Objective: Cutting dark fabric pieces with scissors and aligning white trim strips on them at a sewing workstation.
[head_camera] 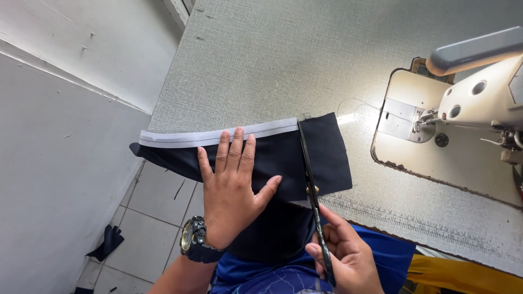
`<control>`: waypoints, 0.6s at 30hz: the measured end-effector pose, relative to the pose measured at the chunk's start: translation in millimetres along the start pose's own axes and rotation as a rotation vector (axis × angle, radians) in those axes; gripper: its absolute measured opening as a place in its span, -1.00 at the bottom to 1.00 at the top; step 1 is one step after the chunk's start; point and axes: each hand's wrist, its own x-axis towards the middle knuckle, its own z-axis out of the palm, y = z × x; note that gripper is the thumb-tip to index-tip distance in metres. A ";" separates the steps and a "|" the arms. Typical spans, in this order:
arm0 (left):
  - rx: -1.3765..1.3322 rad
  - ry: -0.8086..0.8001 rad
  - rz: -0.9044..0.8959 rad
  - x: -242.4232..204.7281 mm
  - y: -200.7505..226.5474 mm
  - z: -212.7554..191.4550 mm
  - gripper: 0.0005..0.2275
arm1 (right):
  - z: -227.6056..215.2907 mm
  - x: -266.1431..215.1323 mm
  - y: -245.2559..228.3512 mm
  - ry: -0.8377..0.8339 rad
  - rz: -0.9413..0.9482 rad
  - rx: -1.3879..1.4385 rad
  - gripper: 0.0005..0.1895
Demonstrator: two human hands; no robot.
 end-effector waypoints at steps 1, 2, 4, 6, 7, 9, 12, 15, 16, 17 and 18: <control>0.000 0.001 0.001 -0.2 0.1 0.7 -0.24 | -2.5 -0.1 -0.8 -0.015 0.004 -0.025 -0.17; 0.001 0.006 0.002 -0.9 -0.2 1.0 -0.24 | -3.4 1.1 -0.2 -0.016 -0.001 -0.024 -0.17; -0.009 0.001 0.000 -1.5 -0.1 1.4 -0.23 | -5.9 3.3 0.4 -0.042 -0.024 0.023 -0.18; -0.005 0.004 0.006 -3.6 0.0 0.2 -0.24 | -2.3 8.3 -3.2 -0.050 -0.042 0.026 -0.18; -0.003 0.002 0.009 -4.7 0.1 -0.4 -0.24 | -0.6 10.5 -4.9 -0.057 -0.054 0.028 -0.18; -0.008 0.002 0.010 -6.1 -1.0 -0.2 -0.24 | -1.8 12.1 -6.8 -0.048 0.001 0.038 -0.18; -0.008 0.001 0.015 -5.7 -7.4 1.9 -0.23 | -8.4 14.0 -9.7 -0.077 0.044 0.031 -0.18; 0.006 -0.027 0.011 12.7 -31.8 9.0 -0.21 | -23.2 4.8 -13.3 -0.058 0.043 -0.031 -0.18; 0.014 -0.058 -0.006 21.1 -42.7 11.2 -0.21 | -28.9 -0.5 -14.3 -0.006 0.062 -0.079 -0.16; 0.016 -0.051 -0.004 36.3 -54.9 14.1 -0.21 | -32.4 -5.5 -17.6 -0.007 0.054 -0.078 -0.16; 0.014 -0.130 -0.032 51.8 -66.8 16.6 -0.21 | -36.5 -9.9 -21.4 0.063 0.005 -0.133 -0.13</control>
